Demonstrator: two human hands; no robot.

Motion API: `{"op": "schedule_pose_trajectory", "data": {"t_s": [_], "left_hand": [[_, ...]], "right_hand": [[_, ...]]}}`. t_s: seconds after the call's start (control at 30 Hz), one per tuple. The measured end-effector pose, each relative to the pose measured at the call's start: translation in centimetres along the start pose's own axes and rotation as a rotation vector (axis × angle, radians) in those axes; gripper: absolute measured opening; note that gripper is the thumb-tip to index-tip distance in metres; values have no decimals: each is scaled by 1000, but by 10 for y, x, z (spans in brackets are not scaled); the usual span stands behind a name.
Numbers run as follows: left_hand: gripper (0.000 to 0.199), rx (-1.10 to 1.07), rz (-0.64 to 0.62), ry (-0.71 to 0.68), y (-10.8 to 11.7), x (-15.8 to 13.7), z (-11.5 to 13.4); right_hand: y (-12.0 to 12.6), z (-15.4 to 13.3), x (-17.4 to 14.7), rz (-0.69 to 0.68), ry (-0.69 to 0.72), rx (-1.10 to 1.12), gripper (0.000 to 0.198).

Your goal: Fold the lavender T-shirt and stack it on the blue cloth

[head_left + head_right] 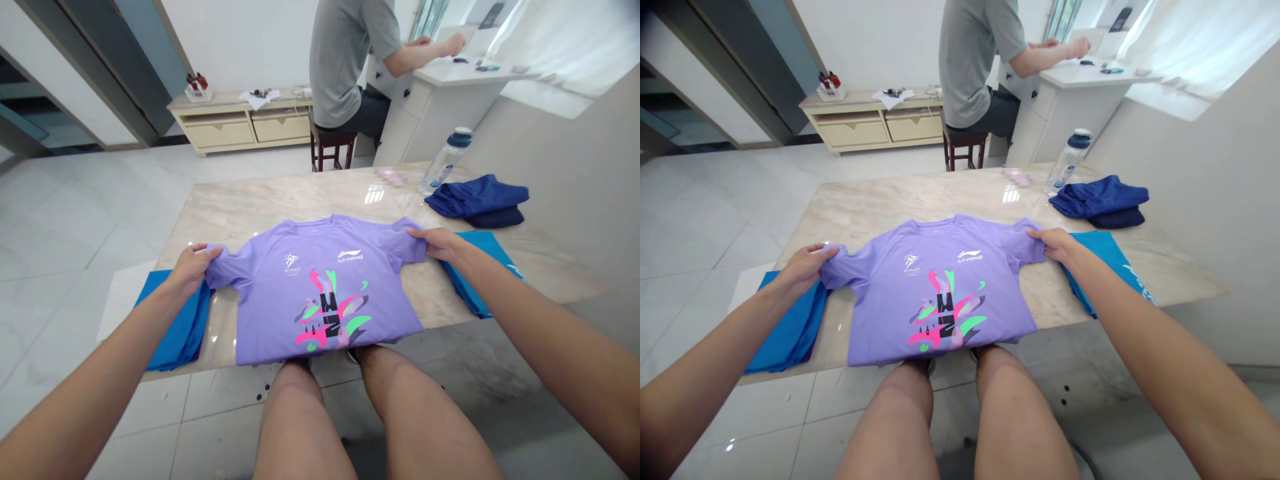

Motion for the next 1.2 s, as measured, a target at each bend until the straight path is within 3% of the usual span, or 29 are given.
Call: {"op": "schedule_pose_trajectory", "data": {"t_s": [0.07, 0.17, 0.3, 0.4, 0.5, 0.57, 0.67, 0.77, 0.8, 0.9, 0.97, 1.07, 1.2], "left_hand": [[29, 42, -82, 110, 2, -3, -12], [19, 124, -207, 223, 3, -10, -25], [16, 236, -54, 60, 14, -19, -15], [9, 300, 81, -142, 18, -24, 1], [14, 440, 200, -315, 24, -23, 18], [19, 631, 276, -451, 24, -23, 32], [23, 799, 297, -557, 12, -29, 47], [18, 699, 212, -538, -12, -47, 55], [19, 608, 130, -494, -25, -55, 54], [36, 278, -274, -283, -71, -79, 40], [45, 172, -426, -223, -91, -86, 33], [41, 241, -334, -342, -92, -66, 26], [35, 490, -97, -508, -80, -19, 20]], "right_hand": [[0, 6, -8, -62, -121, -10, 16], [5, 6, -18, -39, -209, -21, 15], [7, -8, -26, 31, -109, -61, 6], [13, -27, -35, 202, 103, -259, 14], [10, -56, -55, 378, 468, -718, 32], [-2, -68, -68, 409, 624, -972, 37], [-19, -78, -80, 388, 643, -1097, 37], [-43, -90, -93, 311, 649, -1000, 32], [-54, -92, -98, 235, 638, -918, 30], [-86, -88, -112, -109, 497, -590, 33], [-98, -85, -115, -246, 432, -433, 31], [-97, -84, -99, -219, 514, -466, 16], [-94, -79, -58, -93, 673, -751, 14]]}}
Point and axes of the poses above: each hand's wrist, its own x-axis towards the middle knuckle, its own y-axis out of the back of the hand, z = x × y, the point moved 7 cm from there along x, towards the middle knuckle, and after that the axes turned 10 degrees about z, right-handed, at the moved point
